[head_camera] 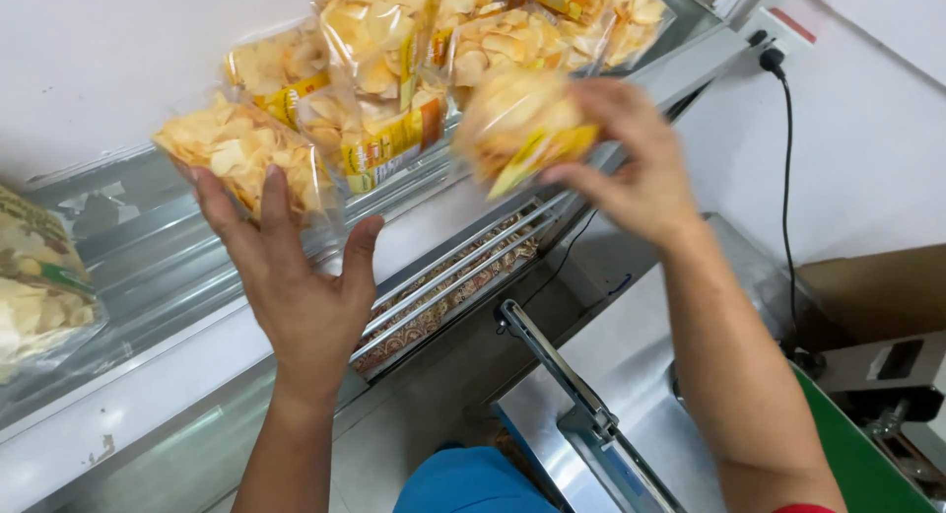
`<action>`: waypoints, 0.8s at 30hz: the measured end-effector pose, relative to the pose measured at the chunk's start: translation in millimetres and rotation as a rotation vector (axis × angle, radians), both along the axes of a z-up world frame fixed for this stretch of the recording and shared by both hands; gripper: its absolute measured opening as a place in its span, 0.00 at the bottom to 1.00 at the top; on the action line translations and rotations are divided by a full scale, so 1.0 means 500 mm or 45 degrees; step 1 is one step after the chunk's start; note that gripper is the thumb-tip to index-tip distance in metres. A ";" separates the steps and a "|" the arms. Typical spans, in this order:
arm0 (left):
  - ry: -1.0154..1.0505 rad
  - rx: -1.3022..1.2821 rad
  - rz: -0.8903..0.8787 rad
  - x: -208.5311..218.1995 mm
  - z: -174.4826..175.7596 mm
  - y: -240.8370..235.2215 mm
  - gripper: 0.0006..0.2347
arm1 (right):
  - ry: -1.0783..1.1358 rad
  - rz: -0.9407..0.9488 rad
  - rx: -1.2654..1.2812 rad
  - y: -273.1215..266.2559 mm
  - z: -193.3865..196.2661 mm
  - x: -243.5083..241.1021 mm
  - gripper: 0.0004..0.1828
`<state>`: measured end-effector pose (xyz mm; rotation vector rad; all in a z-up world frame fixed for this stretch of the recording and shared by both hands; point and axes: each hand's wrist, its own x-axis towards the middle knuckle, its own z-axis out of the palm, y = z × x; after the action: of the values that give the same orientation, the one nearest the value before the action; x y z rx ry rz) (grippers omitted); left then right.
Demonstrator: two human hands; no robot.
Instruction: The person weighs a plastic bag of chips on a digital scale, then places the bag into a heat-sealing machine and seals it. The process is repeated with another bag. Sealed bags are placed into a green basket.
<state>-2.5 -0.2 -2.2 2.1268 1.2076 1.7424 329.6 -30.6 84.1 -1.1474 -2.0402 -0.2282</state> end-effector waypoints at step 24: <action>-0.168 -0.005 0.031 0.017 -0.012 0.007 0.31 | 0.182 -0.317 0.424 0.245 -0.010 -0.030 0.21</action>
<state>6.1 3.1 -8.2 1.9683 1.2059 1.8561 314.7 92.0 79.3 -1.1661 -1.6569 -0.5701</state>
